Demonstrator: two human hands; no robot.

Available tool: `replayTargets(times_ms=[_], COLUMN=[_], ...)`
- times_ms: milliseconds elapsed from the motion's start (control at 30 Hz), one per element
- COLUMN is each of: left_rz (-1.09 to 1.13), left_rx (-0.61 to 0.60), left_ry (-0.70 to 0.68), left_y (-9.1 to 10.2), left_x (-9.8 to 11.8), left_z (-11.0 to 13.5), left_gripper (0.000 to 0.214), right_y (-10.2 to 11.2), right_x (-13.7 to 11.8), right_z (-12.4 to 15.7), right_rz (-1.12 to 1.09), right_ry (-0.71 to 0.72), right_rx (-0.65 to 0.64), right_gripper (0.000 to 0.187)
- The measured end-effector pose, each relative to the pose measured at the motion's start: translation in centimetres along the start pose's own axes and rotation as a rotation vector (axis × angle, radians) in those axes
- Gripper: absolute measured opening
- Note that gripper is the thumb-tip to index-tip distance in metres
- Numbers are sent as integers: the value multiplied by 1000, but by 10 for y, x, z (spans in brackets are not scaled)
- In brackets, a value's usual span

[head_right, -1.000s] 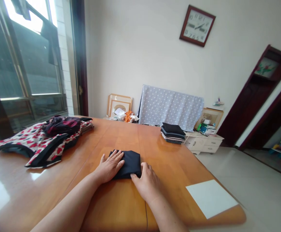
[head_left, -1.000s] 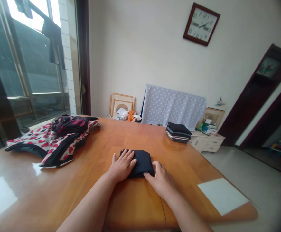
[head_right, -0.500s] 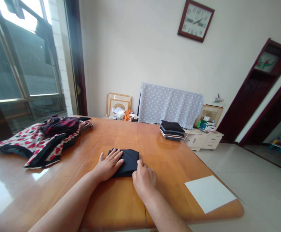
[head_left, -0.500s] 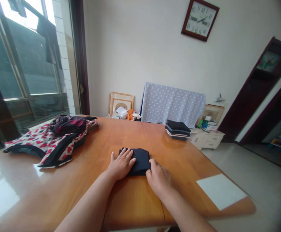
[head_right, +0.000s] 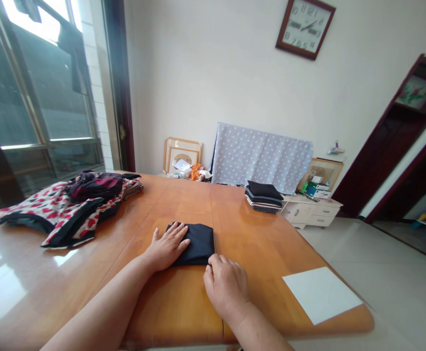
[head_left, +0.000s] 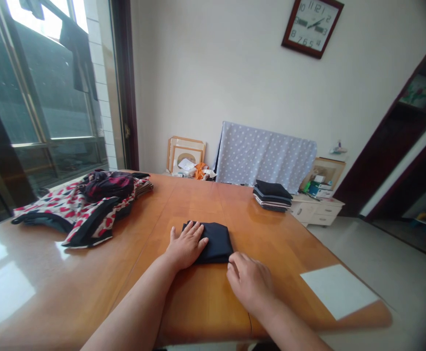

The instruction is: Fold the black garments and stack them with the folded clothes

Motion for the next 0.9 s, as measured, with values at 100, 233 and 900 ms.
replayTargets(times_ms=[100,233,900], left_rz=[11,7,-18], left_rx=[0,-1,6], left_ry=[-5,-8,-23], left_y=[0,1,4], left_x=[1,2,4], left_z=[0,0,4], left_gripper=[63,64,62], right_y=[0,-5,-2], right_x=[-4,-12,-11], right_z=[11,8,8], right_rz=[36,106,237], right_ry=[88,81,16], right_rx=[-90,-195,-320], right_gripper=[37,45,51])
Point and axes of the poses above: each hand's wrist, its own z-axis away from the middle knuckle, its own y-axis out of the back of the hand, x = y × z, the point moved 4 cm from there along -z, towards the middle knuckle, and after that the axes turned 2 degrees about -y, right-handed, at the moved point
